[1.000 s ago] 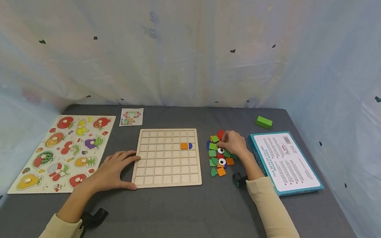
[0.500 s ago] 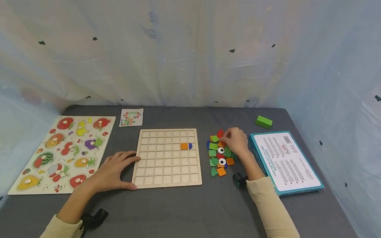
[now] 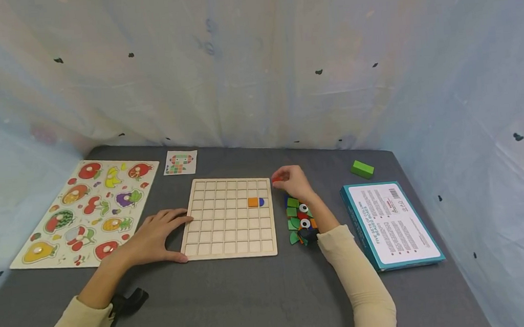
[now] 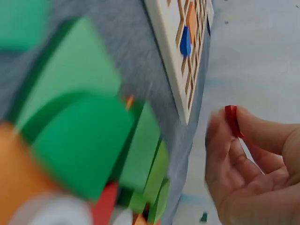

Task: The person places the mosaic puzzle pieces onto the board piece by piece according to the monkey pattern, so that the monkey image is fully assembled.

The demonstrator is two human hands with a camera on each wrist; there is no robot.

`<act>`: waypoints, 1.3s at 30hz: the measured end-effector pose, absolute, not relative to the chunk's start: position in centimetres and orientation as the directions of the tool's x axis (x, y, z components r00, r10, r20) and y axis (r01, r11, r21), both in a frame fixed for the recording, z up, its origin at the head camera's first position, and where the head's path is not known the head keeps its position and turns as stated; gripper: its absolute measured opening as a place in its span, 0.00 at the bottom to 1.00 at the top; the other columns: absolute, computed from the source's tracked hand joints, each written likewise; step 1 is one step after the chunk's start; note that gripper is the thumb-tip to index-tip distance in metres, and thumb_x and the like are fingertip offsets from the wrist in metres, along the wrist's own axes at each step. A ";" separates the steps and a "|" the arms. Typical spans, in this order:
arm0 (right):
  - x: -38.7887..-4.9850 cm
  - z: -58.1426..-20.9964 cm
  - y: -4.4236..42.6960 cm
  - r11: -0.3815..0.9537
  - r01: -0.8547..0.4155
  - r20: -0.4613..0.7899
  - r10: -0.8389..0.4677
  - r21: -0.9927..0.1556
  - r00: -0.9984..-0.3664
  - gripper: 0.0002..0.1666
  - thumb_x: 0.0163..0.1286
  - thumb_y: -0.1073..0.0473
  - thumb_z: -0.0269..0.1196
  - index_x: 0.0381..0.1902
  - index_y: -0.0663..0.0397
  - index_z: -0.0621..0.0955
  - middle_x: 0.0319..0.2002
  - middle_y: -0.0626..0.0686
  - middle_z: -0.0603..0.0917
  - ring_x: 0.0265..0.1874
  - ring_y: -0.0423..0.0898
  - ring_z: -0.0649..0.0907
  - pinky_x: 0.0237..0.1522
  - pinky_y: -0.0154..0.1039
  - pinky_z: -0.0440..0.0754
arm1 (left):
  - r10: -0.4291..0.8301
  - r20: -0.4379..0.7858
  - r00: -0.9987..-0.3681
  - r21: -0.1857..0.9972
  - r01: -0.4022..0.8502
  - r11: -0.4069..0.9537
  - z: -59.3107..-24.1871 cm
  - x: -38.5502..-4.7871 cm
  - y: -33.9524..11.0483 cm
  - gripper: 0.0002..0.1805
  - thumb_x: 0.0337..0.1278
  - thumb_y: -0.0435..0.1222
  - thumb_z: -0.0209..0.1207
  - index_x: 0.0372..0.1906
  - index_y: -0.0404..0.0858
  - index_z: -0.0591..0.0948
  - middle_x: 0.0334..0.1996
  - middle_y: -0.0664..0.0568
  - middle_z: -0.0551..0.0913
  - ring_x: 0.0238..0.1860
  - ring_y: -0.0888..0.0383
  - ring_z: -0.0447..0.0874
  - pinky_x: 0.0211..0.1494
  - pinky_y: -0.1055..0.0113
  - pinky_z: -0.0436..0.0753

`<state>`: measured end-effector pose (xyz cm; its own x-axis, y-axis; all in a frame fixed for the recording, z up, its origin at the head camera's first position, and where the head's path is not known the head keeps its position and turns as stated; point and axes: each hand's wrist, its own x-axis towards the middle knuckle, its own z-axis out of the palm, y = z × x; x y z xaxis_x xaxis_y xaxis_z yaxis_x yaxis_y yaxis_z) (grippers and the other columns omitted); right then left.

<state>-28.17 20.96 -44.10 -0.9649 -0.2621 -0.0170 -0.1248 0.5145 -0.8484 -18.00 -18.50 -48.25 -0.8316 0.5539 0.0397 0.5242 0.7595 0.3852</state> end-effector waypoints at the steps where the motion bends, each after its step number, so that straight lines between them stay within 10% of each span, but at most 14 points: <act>1: -28.4 -44.1 20.4 0.493 -0.123 -0.029 -0.291 -0.861 -0.956 0.12 0.69 0.73 0.62 0.49 0.74 0.81 0.42 0.68 0.84 0.39 0.61 0.85 0.42 0.49 0.84 | 0.554 0.039 -0.831 0.385 0.525 0.759 -48.3 -18.0 -18.5 0.57 0.34 0.71 0.70 0.70 0.44 0.72 0.71 0.42 0.66 0.70 0.41 0.60 0.63 0.32 0.60; 10: -29.5 -44.9 16.6 0.562 -0.242 -0.033 -0.433 -0.791 -0.901 0.12 0.67 0.73 0.65 0.47 0.71 0.80 0.35 0.61 0.83 0.32 0.54 0.82 0.37 0.43 0.81 | 0.557 0.044 -0.830 0.384 0.529 0.757 -48.1 -17.9 -18.5 0.56 0.34 0.70 0.70 0.70 0.44 0.72 0.71 0.42 0.66 0.70 0.41 0.61 0.63 0.32 0.60; 39: -28.5 -45.3 14.5 0.811 -0.291 0.004 -0.335 -0.509 -0.942 0.08 0.67 0.58 0.69 0.39 0.56 0.87 0.27 0.50 0.82 0.22 0.44 0.79 0.23 0.35 0.72 | 0.556 0.042 -0.830 0.390 0.526 0.756 -48.0 -17.8 -18.5 0.55 0.35 0.68 0.71 0.70 0.44 0.72 0.71 0.41 0.66 0.70 0.40 0.61 0.63 0.33 0.59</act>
